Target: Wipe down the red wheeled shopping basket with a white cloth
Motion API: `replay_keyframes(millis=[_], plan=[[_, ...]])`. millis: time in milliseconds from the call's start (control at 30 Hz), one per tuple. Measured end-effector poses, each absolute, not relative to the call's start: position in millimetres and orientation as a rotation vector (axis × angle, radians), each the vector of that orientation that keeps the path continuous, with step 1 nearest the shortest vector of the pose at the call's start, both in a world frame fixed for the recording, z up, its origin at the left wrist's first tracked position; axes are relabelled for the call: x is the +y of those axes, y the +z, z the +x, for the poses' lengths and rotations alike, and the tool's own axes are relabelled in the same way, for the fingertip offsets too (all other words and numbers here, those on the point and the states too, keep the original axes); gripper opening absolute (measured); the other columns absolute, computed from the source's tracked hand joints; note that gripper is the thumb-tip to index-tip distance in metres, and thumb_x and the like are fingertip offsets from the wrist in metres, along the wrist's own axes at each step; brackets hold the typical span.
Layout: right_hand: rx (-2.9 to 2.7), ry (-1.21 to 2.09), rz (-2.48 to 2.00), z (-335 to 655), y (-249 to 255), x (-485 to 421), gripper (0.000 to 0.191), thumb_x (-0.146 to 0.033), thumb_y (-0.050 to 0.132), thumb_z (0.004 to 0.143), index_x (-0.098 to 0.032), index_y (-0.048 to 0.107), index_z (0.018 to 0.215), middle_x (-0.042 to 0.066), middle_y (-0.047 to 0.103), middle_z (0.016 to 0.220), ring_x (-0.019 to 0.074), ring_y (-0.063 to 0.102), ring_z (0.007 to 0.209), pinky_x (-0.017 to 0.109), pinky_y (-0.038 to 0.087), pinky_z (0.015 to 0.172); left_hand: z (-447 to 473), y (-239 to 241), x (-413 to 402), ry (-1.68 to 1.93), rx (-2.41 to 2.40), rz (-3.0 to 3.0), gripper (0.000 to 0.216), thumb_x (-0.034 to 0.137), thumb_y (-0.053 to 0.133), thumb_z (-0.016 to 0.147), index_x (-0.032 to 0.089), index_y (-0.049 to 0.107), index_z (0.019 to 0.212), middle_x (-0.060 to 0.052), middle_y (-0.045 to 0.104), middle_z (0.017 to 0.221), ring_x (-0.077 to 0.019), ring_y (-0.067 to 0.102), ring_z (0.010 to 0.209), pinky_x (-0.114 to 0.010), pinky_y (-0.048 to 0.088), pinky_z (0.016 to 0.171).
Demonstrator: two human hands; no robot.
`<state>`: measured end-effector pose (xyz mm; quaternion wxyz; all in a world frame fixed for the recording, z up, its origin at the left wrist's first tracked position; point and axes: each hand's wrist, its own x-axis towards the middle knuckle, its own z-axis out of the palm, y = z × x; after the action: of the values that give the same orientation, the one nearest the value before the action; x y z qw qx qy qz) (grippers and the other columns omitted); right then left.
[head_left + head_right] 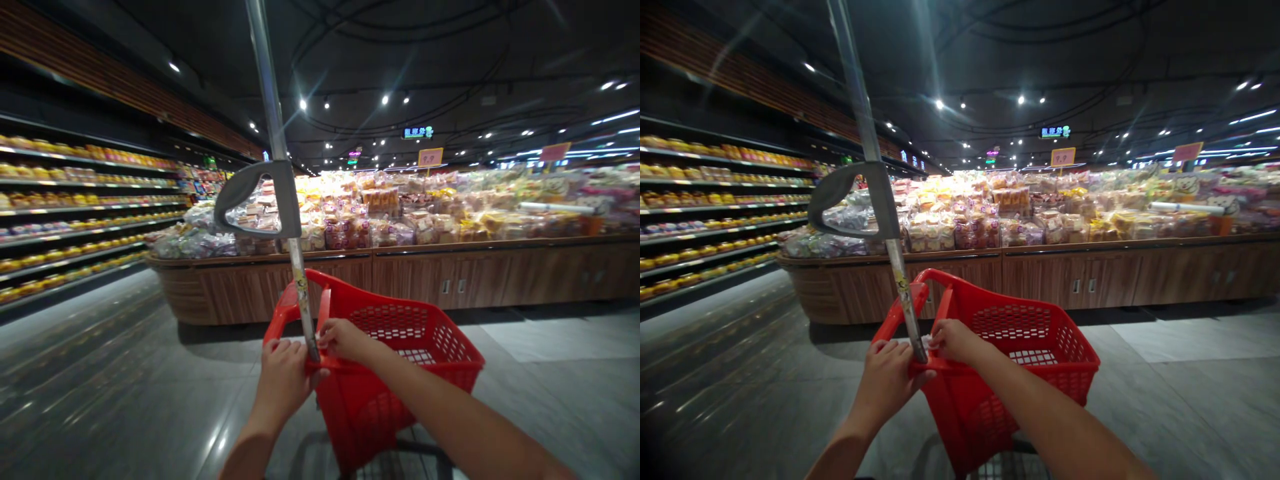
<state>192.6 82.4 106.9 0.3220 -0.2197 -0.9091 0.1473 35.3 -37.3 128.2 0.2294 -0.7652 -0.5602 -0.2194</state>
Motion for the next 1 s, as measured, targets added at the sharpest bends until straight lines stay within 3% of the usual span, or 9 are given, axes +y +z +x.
replay_keyframes(millis=[167,367,633,833,1000], plan=[[-2.206,0.441,-0.670,213.0,123.0,39.7,0.029,-0.002,0.051,0.072,-0.018,0.071,0.085,0.003,0.063,0.089,0.0114,0.059,0.080,0.020,0.045,0.074,35.3,130.1,-36.8,-0.602,-1.554,-2.107,0.020,0.038,0.051,0.076,0.022,0.062,0.079,-0.004,0.063,0.076,-0.0230,0.054,0.079,-0.041,0.031,0.081],[-2.154,0.360,-0.688,212.1,96.3,3.9,0.021,-0.006,0.056,0.074,-0.017,0.069,0.086,0.006,0.062,0.100,0.0155,0.057,0.090,0.023,0.044,0.079,34.0,131.7,-33.9,-0.564,-1.548,-2.103,0.021,0.040,0.052,0.076,0.022,0.062,0.078,-0.004,0.064,0.076,-0.0236,0.055,0.080,-0.041,0.031,0.082],[-2.002,0.256,-1.105,252.0,59.1,8.2,0.018,-0.011,0.057,0.076,-0.017,0.071,0.084,0.007,0.064,0.091,0.0183,0.055,0.084,0.026,0.044,0.075,30.9,134.3,-32.1,-0.540,-1.553,-2.097,0.026,0.043,0.049,0.078,0.021,0.062,0.075,-0.004,0.065,0.075,-0.0223,0.056,0.079,-0.040,0.030,0.083],[-1.959,0.235,-0.932,198.4,73.5,1.5,0.031,-0.007,0.056,0.075,-0.021,0.068,0.100,0.005,0.064,0.100,0.0185,0.054,0.090,0.027,0.044,0.080,32.0,133.0,-30.3,-0.516,-1.555,-2.098,0.028,0.046,0.048,0.079,0.021,0.062,0.077,-0.005,0.065,0.077,-0.0227,0.056,0.080,-0.040,0.029,0.083],[-1.971,0.247,-1.028,228.3,60.0,2.2,0.027,-0.008,0.054,0.078,-0.021,0.070,0.095,0.007,0.065,0.099,0.0188,0.055,0.090,0.029,0.045,0.079,24.3,134.0,-27.7,-0.509,-1.563,-2.093,0.033,0.052,0.050,0.076,0.021,0.062,0.076,-0.005,0.065,0.076,-0.0233,0.056,0.081,-0.040,0.030,0.083]])
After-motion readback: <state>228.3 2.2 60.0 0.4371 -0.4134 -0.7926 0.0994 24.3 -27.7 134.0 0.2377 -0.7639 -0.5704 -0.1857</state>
